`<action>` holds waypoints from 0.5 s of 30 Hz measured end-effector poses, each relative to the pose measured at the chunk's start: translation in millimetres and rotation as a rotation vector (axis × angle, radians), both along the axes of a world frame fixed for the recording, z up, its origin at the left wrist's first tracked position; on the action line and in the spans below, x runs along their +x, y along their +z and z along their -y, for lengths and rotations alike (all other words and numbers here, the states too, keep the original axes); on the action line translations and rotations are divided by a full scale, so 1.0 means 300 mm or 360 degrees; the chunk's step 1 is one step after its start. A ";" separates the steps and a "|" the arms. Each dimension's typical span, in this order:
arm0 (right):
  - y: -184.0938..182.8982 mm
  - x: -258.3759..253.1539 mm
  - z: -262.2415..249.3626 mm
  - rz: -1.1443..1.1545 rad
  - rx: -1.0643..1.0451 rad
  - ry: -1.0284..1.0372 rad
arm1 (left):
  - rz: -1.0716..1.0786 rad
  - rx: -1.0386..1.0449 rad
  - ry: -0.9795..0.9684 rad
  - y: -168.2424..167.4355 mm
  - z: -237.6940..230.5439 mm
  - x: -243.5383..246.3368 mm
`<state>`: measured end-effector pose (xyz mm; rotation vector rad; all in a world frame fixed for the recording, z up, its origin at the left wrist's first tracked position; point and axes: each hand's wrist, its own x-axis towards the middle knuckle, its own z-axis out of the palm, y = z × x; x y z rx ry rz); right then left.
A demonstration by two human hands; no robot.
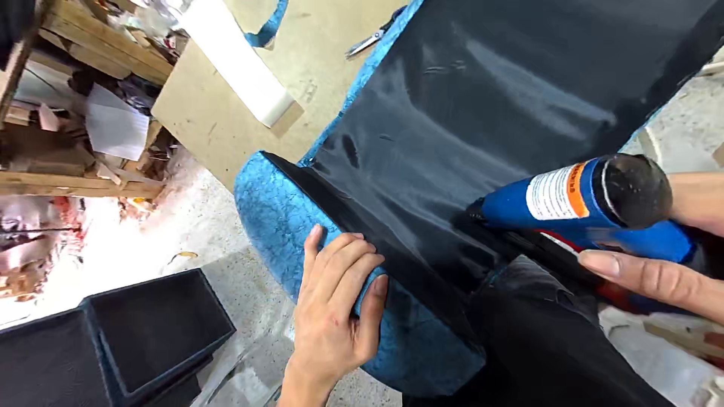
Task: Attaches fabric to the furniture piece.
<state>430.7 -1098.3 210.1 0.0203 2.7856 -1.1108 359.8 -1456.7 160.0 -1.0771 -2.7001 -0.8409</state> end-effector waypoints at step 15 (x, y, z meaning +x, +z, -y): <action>-0.010 -0.707 -0.044 0.0485 -0.0779 0.0554 | 0.0237 -0.0426 0.1629 0.037 -0.243 -0.108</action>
